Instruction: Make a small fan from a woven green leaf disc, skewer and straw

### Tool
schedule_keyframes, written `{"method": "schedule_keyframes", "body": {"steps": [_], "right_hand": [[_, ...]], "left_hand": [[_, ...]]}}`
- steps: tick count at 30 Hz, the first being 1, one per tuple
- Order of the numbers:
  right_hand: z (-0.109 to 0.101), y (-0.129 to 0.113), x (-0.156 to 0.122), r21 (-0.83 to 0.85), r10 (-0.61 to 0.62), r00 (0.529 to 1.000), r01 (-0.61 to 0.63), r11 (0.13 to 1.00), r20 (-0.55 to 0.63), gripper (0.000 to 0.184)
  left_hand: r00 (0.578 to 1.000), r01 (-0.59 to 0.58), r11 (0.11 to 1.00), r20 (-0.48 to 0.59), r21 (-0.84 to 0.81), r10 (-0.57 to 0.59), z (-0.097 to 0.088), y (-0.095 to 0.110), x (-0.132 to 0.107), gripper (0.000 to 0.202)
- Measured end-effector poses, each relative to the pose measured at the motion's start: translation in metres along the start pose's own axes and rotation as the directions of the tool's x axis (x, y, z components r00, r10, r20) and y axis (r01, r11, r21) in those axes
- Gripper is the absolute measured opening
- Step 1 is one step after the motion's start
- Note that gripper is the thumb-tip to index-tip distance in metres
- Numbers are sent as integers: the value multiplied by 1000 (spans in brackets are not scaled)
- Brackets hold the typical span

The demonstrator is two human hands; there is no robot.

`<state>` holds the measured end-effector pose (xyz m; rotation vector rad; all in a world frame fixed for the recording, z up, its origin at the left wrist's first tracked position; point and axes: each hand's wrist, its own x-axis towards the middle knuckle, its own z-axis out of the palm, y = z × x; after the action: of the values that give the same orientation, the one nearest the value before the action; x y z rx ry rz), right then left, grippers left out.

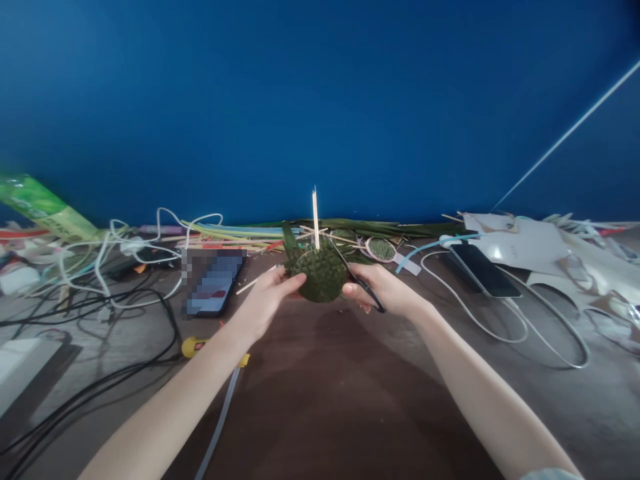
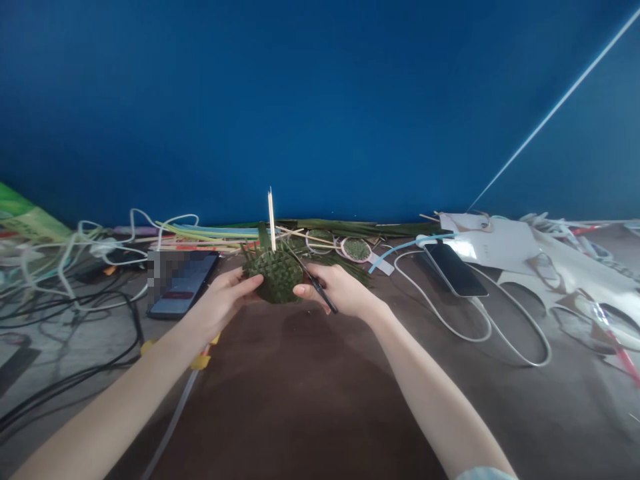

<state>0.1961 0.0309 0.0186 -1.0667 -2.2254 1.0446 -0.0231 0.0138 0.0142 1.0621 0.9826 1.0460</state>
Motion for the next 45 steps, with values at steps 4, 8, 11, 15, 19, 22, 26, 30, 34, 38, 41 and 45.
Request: {"method": "schedule_keyframes", "body": {"steps": [4, 8, 11, 15, 19, 22, 26, 30, 34, 38, 41, 45], "right_hand": [[-1, 0, -1, -25, 11, 1000, -11, 1000, -1, 35], [-2, -1, -2, -44, 21, 1000, -20, 999, 14, 35], [-3, -1, -3, -54, 29, 999, -27, 998, 36, 34], [-4, 0, -3, -44, 18, 998, -15, 999, 61, 33], [-4, -1, -2, -52, 14, 998, -11, 999, 58, 33], [-5, -3, -2, -55, 29, 997, -25, 998, 67, 34], [-6, -5, -2, -69, 30, 996, -24, 997, 84, 35], [-7, -6, -3, -104, 25, 997, -17, 994, 77, 34], [-7, -8, -2, -117, 23, 996, -14, 993, 83, 34], [-7, -10, -2, -133, 8, 997, 2, 991, 79, 34], [-7, -10, -3, -142, 4, 998, 6, 990, 69, 33], [-7, -10, -3, -150, 9, 998, 2, 989, 69, 33]], "left_hand": [[1000, -4, 1000, -14, 4, 4, 0, 1, -1, 35], [1000, 5, 1000, -22, 24, -4, -3, -2, 1, 39], [1000, 14, 1000, -4, 28, -13, -5, -6, 2, 38], [1000, 6, 999, 20, 38, -7, -4, -9, 3, 35], [1000, 1, 999, 6, 35, -1, -2, -7, 2, 35], [1000, -5, 1000, 5, 12, 5, -2, -6, 1, 36], [1000, 4, 1000, 10, -1, -4, -3, -6, 2, 36], [1000, 16, 1000, 23, -9, -16, -3, -5, 3, 37], [1000, 10, 1000, 18, -13, -10, -4, -5, 5, 37], [999, 12, 1000, 36, -15, -12, -4, -4, 6, 35], [999, 14, 1000, 30, -5, -14, -4, -4, 6, 34], [999, 32, 999, 7, 5, -32, -5, -4, 6, 36]]}}
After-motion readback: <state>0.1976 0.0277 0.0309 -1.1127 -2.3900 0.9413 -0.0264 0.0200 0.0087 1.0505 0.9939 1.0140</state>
